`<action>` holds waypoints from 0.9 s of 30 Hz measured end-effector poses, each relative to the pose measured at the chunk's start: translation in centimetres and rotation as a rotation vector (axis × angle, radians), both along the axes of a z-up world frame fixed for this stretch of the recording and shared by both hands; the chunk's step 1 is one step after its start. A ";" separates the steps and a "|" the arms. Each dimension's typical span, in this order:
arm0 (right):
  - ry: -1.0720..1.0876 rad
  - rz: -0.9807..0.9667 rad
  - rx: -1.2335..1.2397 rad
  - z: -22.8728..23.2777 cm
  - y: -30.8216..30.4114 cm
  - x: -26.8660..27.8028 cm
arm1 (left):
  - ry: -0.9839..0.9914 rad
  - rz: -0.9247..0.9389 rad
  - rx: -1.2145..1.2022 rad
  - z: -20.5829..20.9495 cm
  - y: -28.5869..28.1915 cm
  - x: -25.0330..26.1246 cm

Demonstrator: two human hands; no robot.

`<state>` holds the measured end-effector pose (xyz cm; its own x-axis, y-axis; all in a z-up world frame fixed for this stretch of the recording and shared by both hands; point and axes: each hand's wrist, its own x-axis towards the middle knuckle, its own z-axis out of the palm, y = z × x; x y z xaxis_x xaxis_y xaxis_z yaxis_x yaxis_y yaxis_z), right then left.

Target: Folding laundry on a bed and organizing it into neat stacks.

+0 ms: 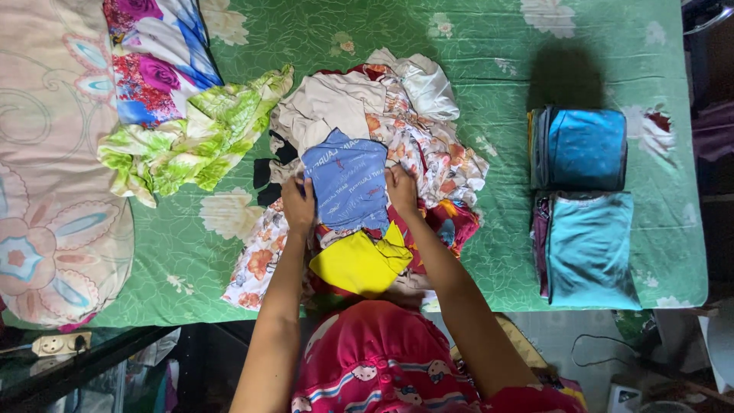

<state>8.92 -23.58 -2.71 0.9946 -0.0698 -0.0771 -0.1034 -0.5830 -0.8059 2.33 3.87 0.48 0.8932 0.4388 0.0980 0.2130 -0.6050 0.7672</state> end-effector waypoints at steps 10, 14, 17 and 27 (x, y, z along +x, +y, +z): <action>0.058 -0.076 0.095 -6.0 2.3 0.6 | 0.058 0.174 -0.749 -9.5 -0.1 0.6; 0.001 -0.051 0.228 -4.4 2.9 0.9 | 0.004 0.135 -0.254 -10.8 0.2 1.5; -0.009 -0.020 0.309 -3.6 2.7 0.6 | 0.038 0.063 -0.245 -9.5 -0.1 1.2; -0.006 -0.124 0.188 0.1 5.0 -0.4 | 0.196 0.152 -0.598 -10.0 -0.5 1.7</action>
